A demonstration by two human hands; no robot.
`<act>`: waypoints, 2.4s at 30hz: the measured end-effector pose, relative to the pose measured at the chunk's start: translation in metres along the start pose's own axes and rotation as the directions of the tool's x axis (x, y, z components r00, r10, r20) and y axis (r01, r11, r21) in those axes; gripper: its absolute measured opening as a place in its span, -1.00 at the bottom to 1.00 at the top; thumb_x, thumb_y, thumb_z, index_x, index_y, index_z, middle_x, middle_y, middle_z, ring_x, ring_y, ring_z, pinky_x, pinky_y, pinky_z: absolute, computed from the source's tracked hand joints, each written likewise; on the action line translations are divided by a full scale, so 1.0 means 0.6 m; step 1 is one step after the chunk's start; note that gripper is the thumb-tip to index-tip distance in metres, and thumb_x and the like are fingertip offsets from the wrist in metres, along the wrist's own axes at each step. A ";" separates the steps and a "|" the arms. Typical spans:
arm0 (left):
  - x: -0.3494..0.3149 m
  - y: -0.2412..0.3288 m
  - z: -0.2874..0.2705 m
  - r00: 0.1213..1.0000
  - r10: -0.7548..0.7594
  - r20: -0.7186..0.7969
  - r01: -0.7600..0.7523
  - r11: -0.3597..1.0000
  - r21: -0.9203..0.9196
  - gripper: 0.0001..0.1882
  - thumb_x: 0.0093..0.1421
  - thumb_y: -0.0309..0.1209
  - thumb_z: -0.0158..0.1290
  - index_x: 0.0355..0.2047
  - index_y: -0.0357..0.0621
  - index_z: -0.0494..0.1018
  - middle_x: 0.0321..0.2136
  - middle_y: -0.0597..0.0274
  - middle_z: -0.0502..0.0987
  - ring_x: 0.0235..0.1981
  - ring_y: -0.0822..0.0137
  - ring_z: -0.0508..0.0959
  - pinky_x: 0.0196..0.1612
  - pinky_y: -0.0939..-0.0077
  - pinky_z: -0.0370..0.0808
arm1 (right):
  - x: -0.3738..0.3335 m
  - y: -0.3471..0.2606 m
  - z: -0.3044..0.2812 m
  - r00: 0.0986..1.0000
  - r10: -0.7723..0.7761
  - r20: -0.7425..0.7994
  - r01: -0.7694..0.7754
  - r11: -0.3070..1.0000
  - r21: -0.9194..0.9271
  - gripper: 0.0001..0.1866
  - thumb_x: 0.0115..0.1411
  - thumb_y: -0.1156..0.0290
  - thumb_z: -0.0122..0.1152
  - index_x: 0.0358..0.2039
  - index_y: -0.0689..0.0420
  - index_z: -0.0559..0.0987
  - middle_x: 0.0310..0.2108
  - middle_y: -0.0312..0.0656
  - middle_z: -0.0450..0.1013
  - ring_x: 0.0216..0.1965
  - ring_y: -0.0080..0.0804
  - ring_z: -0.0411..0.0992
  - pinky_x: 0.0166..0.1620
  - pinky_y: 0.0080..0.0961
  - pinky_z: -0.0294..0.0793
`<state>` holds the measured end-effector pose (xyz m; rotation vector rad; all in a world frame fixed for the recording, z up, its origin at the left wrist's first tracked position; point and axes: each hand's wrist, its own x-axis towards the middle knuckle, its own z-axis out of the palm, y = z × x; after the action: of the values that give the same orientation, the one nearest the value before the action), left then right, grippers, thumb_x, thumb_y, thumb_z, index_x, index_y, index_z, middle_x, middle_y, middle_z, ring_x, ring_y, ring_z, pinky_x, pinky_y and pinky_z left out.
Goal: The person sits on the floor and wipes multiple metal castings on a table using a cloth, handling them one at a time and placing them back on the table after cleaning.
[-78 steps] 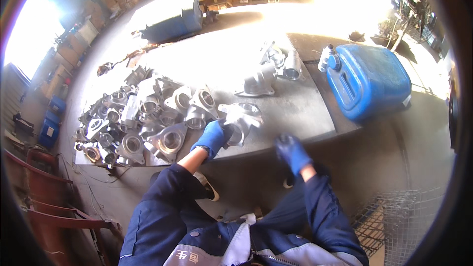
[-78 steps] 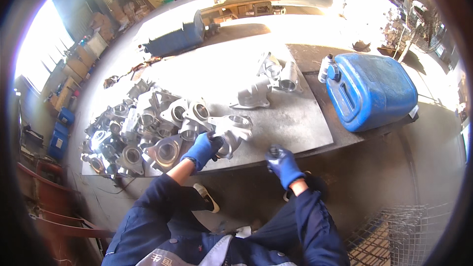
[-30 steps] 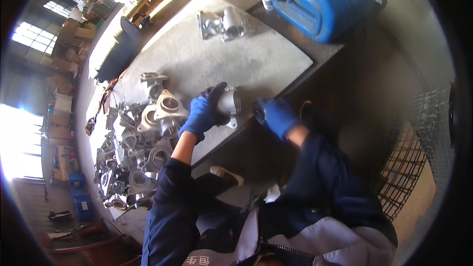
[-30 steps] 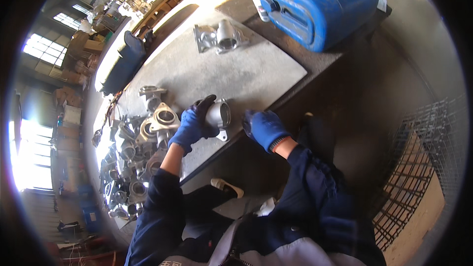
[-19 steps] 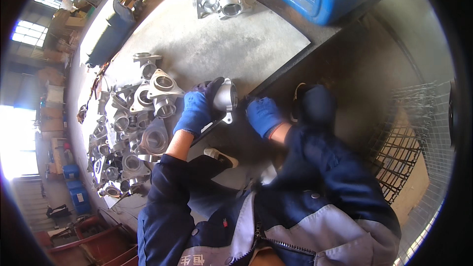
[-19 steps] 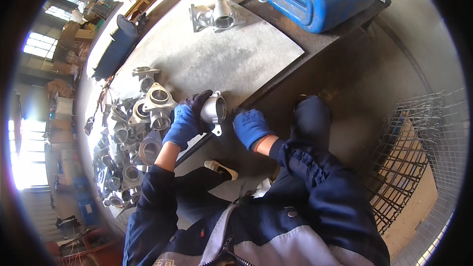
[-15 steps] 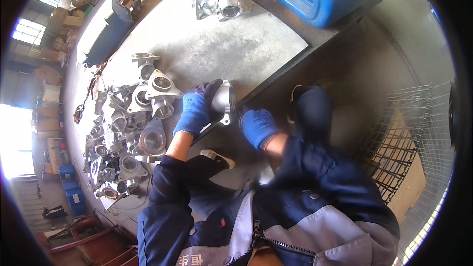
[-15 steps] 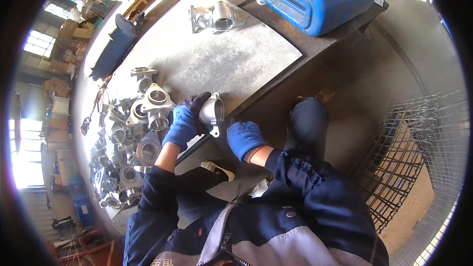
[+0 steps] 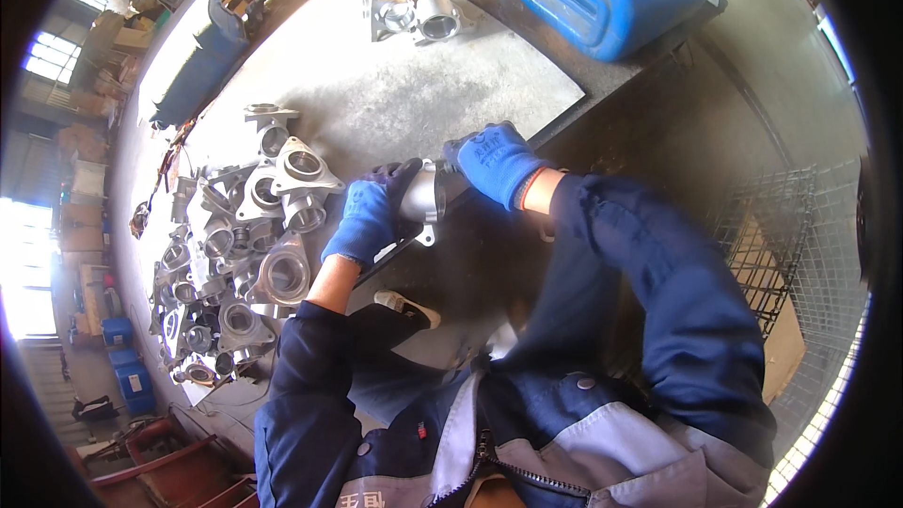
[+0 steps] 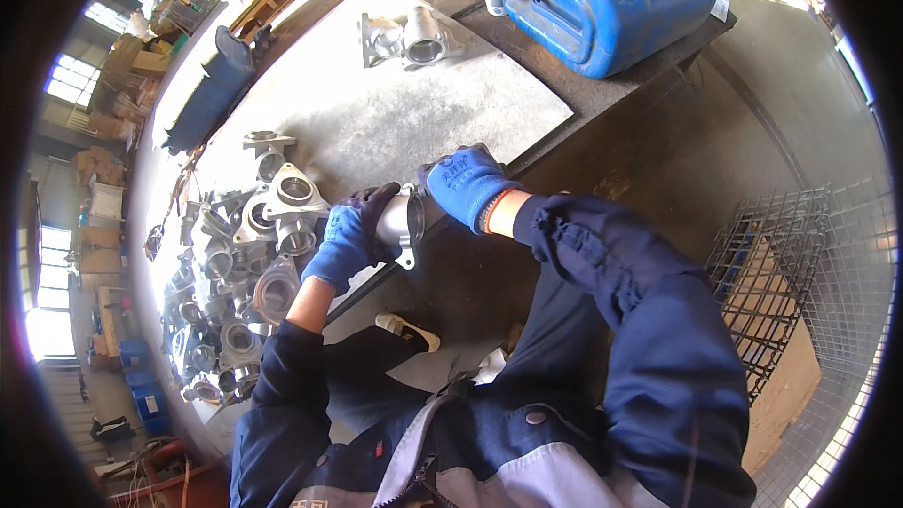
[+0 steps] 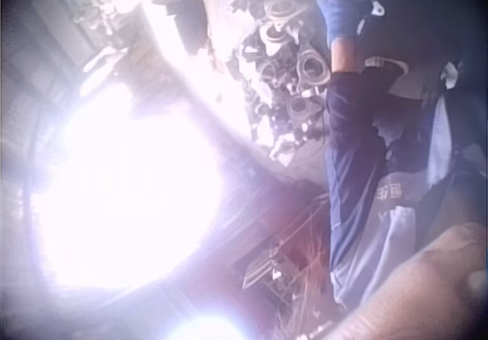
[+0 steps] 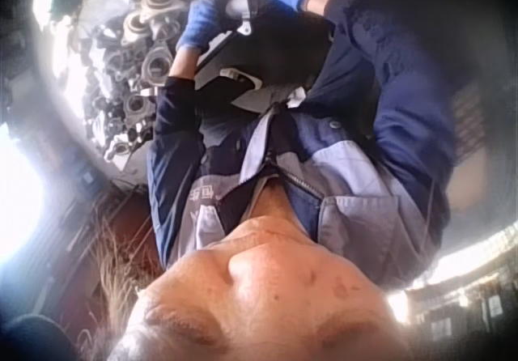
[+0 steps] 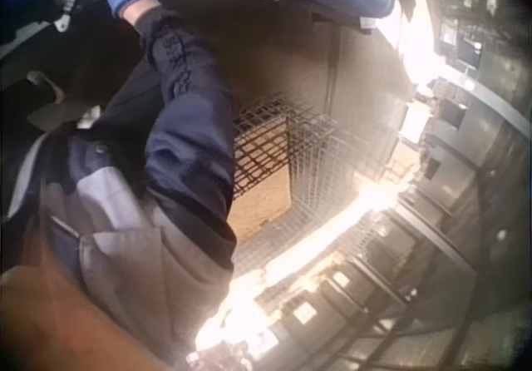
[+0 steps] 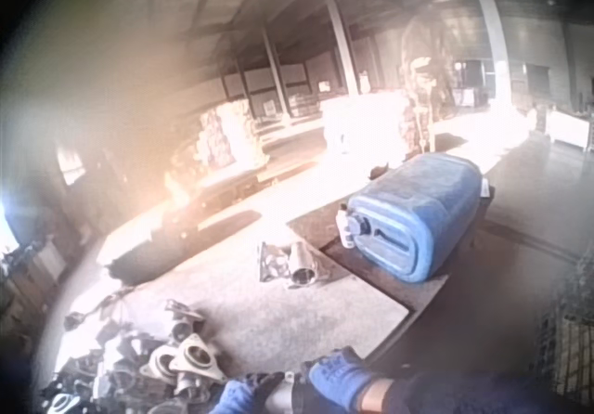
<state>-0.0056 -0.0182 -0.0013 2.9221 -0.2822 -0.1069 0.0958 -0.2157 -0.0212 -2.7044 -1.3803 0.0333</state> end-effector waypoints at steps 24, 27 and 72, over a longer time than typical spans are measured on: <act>0.018 -0.020 -0.012 0.999 -0.031 -0.036 0.031 0.999 -0.010 -0.17 -0.35 -0.27 0.41 0.05 0.08 0.41 -0.18 0.12 0.59 -0.18 0.06 0.61 -0.14 0.25 0.56 | 0.004 -0.031 0.012 0.961 0.216 -0.172 -0.193 0.971 0.143 -0.80 0.22 0.33 0.03 -0.33 0.04 0.63 -0.41 -0.09 0.59 -0.33 -0.12 0.59 -0.32 -0.17 0.51; 0.015 -0.030 -0.006 0.999 -0.014 -0.033 0.013 1.000 -0.026 -0.13 -0.36 -0.23 0.42 0.07 0.10 0.39 -0.14 0.12 0.57 -0.15 0.04 0.59 -0.10 0.23 0.54 | 0.022 -0.042 0.025 0.983 0.114 0.143 -0.073 0.961 -0.266 -0.79 0.19 0.35 0.04 -0.37 0.05 0.66 -0.39 -0.12 0.61 -0.34 -0.19 0.60 -0.34 -0.23 0.51; 0.014 -0.034 -0.016 0.995 -0.100 0.026 0.103 0.951 -0.291 -0.14 -0.35 -0.35 0.46 0.07 0.03 0.41 -0.15 0.10 0.58 -0.11 0.13 0.57 -0.04 0.32 0.50 | -0.078 -0.084 0.021 0.965 0.261 -0.002 -0.208 0.775 0.596 -0.71 0.19 0.15 0.12 -0.27 0.11 0.58 -0.34 0.01 0.56 -0.28 0.05 0.54 -0.21 -0.14 0.52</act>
<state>0.0074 0.0013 0.0033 2.6410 -0.1058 -0.1656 0.0267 -0.2229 -0.0296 -2.2804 -0.8071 0.3129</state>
